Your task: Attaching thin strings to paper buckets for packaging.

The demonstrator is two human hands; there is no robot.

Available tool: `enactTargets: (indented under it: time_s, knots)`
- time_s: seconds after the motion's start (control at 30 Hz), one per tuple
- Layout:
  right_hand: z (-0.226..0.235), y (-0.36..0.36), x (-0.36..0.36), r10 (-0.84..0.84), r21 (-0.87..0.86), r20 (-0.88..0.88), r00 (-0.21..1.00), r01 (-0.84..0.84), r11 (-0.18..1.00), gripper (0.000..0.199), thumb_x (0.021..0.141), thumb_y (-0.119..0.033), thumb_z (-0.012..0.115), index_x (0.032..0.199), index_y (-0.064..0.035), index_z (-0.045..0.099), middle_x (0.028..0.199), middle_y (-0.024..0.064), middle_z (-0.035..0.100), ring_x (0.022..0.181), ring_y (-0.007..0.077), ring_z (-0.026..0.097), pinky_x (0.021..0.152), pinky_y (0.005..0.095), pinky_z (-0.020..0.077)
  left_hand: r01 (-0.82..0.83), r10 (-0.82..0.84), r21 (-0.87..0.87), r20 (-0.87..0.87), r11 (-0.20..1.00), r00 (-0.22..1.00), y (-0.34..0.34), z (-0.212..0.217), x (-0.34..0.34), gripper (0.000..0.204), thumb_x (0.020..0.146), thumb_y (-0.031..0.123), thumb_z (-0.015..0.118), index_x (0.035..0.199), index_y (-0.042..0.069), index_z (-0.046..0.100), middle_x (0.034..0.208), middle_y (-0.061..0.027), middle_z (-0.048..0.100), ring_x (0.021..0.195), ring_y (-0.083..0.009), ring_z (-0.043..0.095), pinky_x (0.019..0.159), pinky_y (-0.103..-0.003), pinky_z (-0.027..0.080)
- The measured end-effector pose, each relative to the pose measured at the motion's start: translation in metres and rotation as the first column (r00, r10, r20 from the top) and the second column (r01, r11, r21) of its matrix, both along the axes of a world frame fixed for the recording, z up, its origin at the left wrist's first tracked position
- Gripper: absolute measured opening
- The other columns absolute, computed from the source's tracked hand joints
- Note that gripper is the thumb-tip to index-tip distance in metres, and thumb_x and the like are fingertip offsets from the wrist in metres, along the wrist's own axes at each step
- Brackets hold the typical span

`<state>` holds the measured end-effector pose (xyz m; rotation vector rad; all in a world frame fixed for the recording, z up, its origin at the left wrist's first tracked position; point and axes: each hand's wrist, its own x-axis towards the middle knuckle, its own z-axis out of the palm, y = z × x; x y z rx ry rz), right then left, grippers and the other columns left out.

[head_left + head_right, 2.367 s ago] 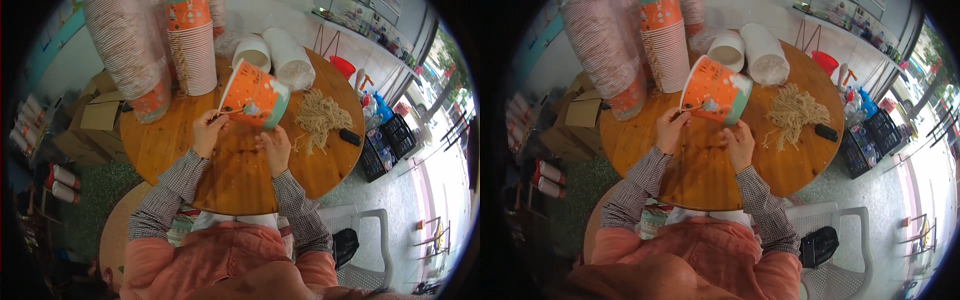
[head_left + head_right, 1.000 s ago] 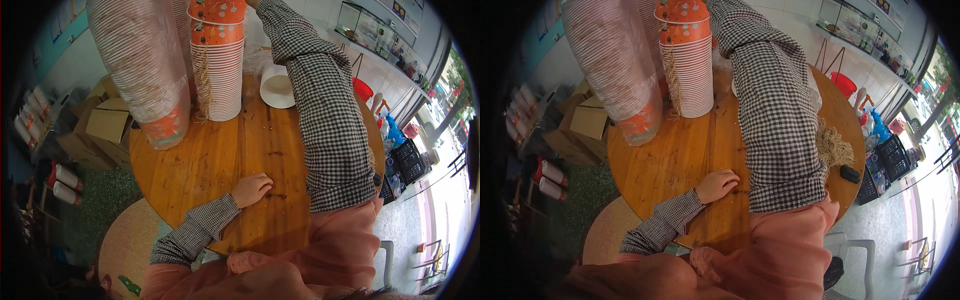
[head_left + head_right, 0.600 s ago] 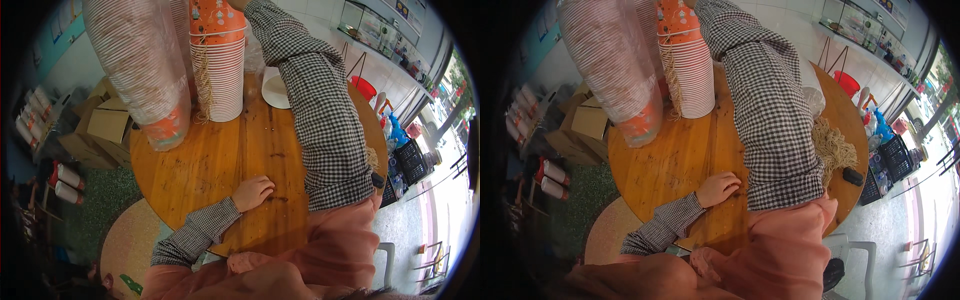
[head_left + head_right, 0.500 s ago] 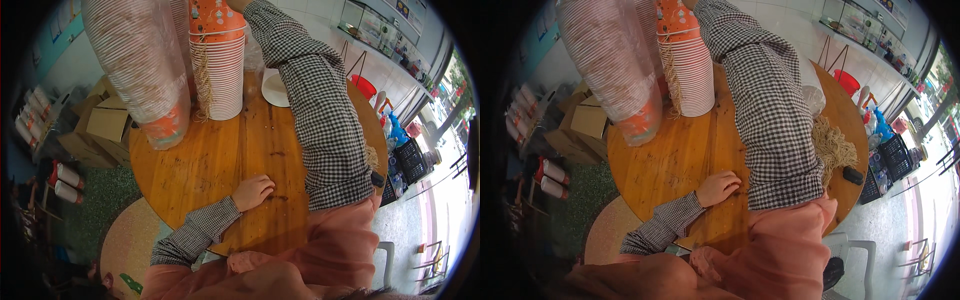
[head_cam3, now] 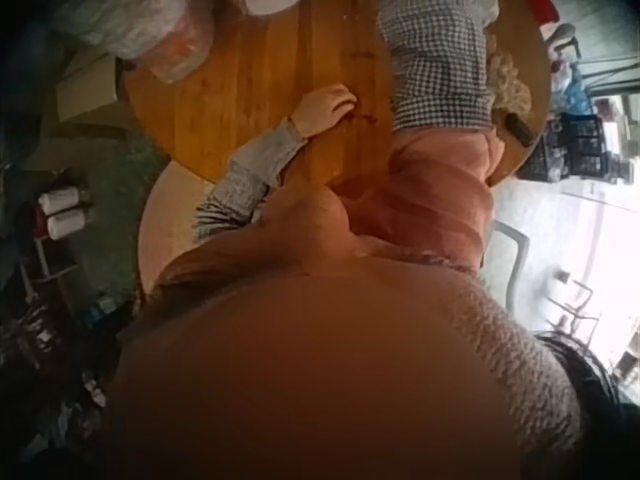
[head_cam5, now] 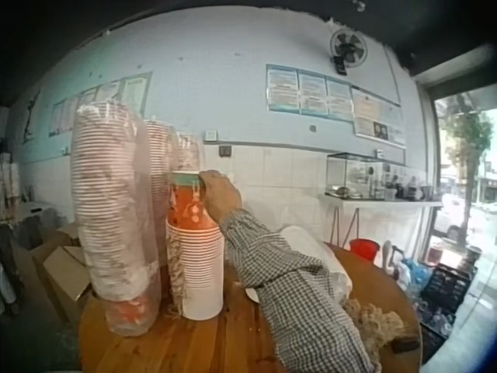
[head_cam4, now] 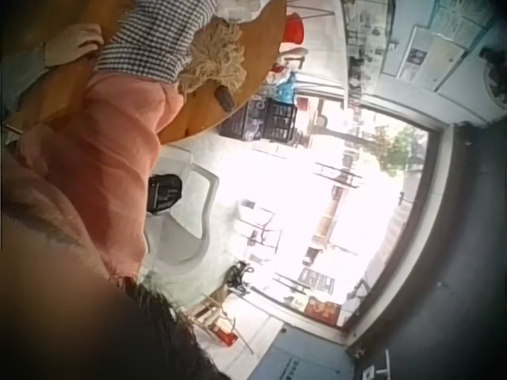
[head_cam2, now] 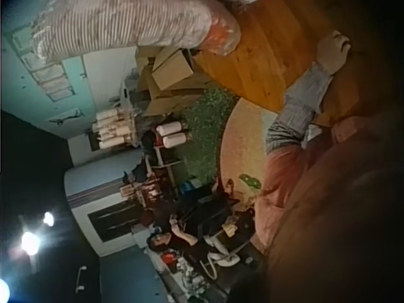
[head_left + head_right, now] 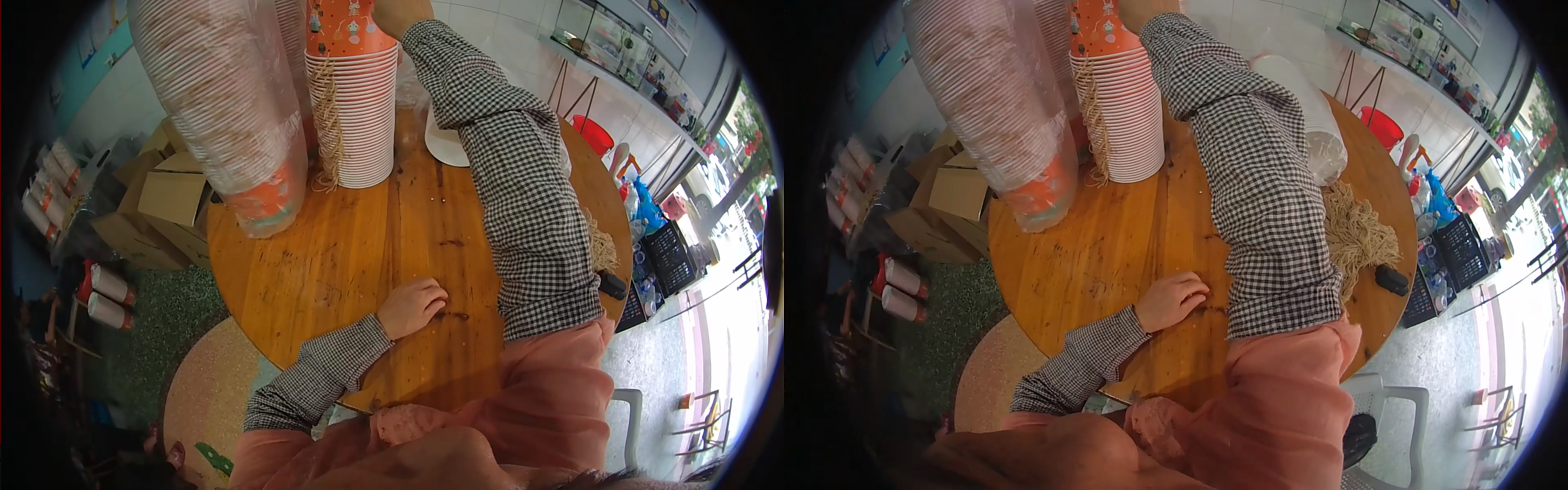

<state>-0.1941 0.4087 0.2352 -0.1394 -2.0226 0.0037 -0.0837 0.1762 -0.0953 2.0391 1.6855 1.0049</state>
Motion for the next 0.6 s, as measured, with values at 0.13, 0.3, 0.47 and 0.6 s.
enactTargets:
  time_s: [0.13,0.3,0.47,0.6]
  knots:
    - [-0.017,-0.021,0.004,-0.18,-0.019,0.056,0.982,0.181,0.983,0.03,0.087,-0.013,0.048,0.115,-0.0045,0.056,0.116,0.0187,0.056,0.107,0.0341,0.055,0.092,0.0409,0.0446,-0.002,0.019,-0.092,0.176,0.996,0.984,0.001,0.0,-0.016,0.023,0.092,0.02,0.055,0.104,0.002,0.062,0.096,-0.01,0.06,0.089,-0.023,0.059,0.078,-0.034,0.049]
    - [-0.114,0.016,-0.001,0.087,-0.523,-0.296,0.951,-0.237,0.818,0.049,0.093,-0.031,0.046,0.13,0.0006,0.044,0.134,0.0233,0.047,0.125,0.0352,0.045,0.101,0.0417,0.0375,-0.54,0.307,0.236,0.614,0.808,0.727,0.041,-0.021,-0.102,0.042,0.095,0.026,0.054,0.13,0.003,0.047,0.122,-0.0097,0.054,0.112,-0.0206,0.052,0.097,-0.03,0.041]
    - [-0.258,0.045,-0.01,0.012,-0.83,-0.243,0.97,-0.214,0.516,0.057,0.095,-0.036,0.045,0.137,0.0029,0.035,0.141,0.0229,0.039,0.133,0.0357,0.034,0.108,0.0399,0.0282,-0.668,0.337,0.242,0.714,0.704,0.614,0.092,-0.008,-0.196,0.056,0.097,0.039,0.042,0.139,0.003,0.034,0.141,-0.0126,0.038,0.13,-0.0246,0.036,0.107,-0.033,0.028]
    - [-0.305,0.062,-0.028,0.168,-0.885,-0.313,0.935,-0.351,0.305,0.06,0.098,-0.041,0.034,0.14,0.0015,0.033,0.144,0.0188,0.037,0.135,0.0313,0.032,0.11,0.0359,0.0239,-0.673,0.271,0.153,0.834,0.723,0.481,0.125,-0.002,-0.228,0.073,0.096,0.056,0.028,0.147,0.005,0.018,0.152,-0.011,0.021,0.139,-0.0252,0.021,0.113,-0.035,0.018]
